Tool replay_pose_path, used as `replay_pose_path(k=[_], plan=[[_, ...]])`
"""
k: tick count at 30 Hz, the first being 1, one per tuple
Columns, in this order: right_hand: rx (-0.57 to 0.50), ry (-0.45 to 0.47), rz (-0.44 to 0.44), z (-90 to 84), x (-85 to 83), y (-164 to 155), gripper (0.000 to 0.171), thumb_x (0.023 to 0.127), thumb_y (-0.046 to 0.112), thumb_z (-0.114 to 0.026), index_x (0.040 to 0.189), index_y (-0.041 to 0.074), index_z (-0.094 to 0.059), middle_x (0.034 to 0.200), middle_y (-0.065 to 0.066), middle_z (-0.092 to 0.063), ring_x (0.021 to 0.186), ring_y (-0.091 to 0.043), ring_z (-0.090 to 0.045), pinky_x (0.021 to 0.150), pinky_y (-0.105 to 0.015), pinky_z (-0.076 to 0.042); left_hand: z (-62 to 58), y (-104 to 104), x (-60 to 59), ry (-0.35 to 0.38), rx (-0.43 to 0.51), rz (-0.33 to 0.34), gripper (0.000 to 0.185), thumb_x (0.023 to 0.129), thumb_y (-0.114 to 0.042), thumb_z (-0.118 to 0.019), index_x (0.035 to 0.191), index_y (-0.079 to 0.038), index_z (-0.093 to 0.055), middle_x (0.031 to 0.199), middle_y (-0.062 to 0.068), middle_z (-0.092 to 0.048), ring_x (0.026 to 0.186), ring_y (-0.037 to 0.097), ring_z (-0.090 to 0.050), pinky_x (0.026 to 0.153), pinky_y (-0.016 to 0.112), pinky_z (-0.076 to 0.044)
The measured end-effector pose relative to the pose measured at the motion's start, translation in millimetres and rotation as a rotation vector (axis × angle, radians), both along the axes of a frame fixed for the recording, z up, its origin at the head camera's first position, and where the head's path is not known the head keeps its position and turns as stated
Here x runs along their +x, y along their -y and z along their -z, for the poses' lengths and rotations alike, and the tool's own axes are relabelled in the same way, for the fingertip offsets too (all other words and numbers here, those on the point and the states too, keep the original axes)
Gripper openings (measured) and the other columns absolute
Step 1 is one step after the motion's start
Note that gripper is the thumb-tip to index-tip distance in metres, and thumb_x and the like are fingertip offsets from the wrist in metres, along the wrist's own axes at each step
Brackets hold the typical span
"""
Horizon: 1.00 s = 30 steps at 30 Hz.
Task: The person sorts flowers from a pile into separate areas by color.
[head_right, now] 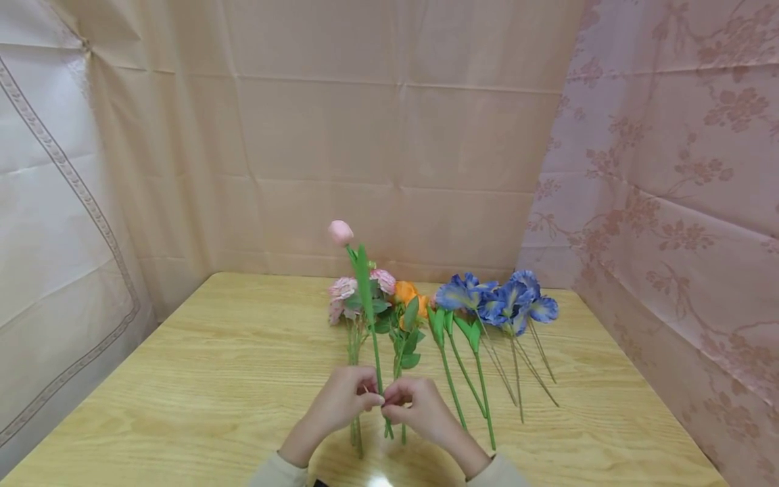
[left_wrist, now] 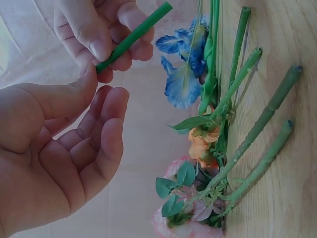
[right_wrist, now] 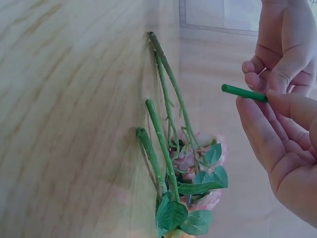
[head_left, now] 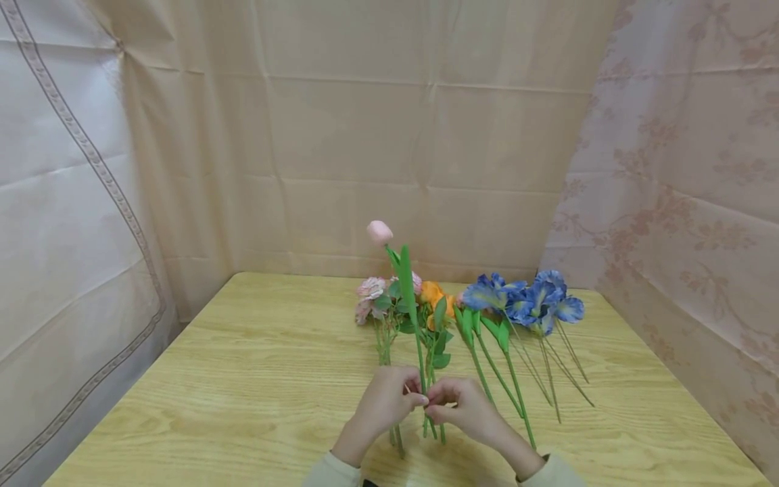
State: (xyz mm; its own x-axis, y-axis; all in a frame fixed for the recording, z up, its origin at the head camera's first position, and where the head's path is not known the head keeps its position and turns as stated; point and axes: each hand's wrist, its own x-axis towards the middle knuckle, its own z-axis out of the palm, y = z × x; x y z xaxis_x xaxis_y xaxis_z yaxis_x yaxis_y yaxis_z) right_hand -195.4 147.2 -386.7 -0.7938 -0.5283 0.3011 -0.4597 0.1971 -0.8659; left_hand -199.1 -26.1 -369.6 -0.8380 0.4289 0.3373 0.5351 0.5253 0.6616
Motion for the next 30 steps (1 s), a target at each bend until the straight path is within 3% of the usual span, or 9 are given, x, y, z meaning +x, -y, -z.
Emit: replay_pose_path(k=[9,12,16,22,26,30], plan=[[0.076,-0.082,0.082,3.4,0.5,-1.1,0.006,0.078,-0.006,-0.059,0.080,-0.001,-0.061,0.069,-0.011,-0.062,0.059,-0.010,-0.058,0.049,-0.024,-0.048,2.4,-1.9,1.8,0.027,-0.053,0.002,0.013,0.076,-0.010,-0.070,0.071,-0.010,-0.059,0.065,-0.008,-0.056,0.056,0.002,-0.046,0.050,0.018,-0.039],[0.121,-0.061,0.130,3.3,-1.4,-3.7,0.006,0.077,-0.007,-0.058,0.079,-0.001,-0.059,0.068,-0.010,-0.061,0.059,-0.011,-0.057,0.049,-0.022,-0.047,2.5,-1.0,3.1,0.041,-0.075,-0.002,0.010,0.078,-0.014,-0.069,0.076,-0.008,-0.060,0.066,-0.007,-0.056,0.057,0.003,-0.048,0.050,0.019,-0.040],[0.200,-0.047,0.203,2.5,-5.4,-9.9,0.006,0.078,-0.008,-0.057,0.079,-0.002,-0.057,0.068,-0.009,-0.060,0.058,-0.011,-0.056,0.049,-0.021,-0.047,2.6,0.8,3.9,0.056,-0.099,-0.012,0.012,0.080,-0.019,-0.067,0.078,-0.009,-0.061,0.066,-0.006,-0.055,0.057,0.004,-0.047,0.050,0.019,-0.039],[0.340,-0.132,0.373,5.5,-10.9,-21.5,0.008,0.073,-0.007,-0.061,0.076,-0.001,-0.057,0.065,-0.001,-0.057,0.056,-0.010,-0.054,0.049,-0.020,-0.044,4.1,3.3,4.3,0.036,-0.143,-0.009,0.014,0.081,-0.021,-0.066,0.074,-0.011,-0.061,0.063,-0.009,-0.051,0.054,0.002,-0.043,0.047,0.019,-0.037],[0.376,-0.141,0.478,11.9,-15.4,-32.2,0.009,0.071,-0.008,-0.061,0.074,-0.002,-0.056,0.063,-0.002,-0.055,0.054,-0.011,-0.053,0.047,-0.021,-0.044,5.4,4.4,4.2,0.039,-0.157,-0.003,0.015,0.082,-0.023,-0.065,0.075,-0.011,-0.062,0.064,-0.010,-0.051,0.053,0.002,-0.043,0.047,0.019,-0.037],[0.391,-0.116,0.494,18.2,-20.2,-45.6,0.007,0.071,-0.012,-0.056,0.073,-0.006,-0.053,0.060,-0.006,-0.052,0.046,-0.010,-0.050,0.040,-0.021,-0.043,6.3,4.8,4.7,0.051,-0.155,0.003,0.014,0.083,-0.023,-0.064,0.076,-0.010,-0.062,0.063,-0.010,-0.051,0.052,0.002,-0.043,0.047,0.019,-0.037]])
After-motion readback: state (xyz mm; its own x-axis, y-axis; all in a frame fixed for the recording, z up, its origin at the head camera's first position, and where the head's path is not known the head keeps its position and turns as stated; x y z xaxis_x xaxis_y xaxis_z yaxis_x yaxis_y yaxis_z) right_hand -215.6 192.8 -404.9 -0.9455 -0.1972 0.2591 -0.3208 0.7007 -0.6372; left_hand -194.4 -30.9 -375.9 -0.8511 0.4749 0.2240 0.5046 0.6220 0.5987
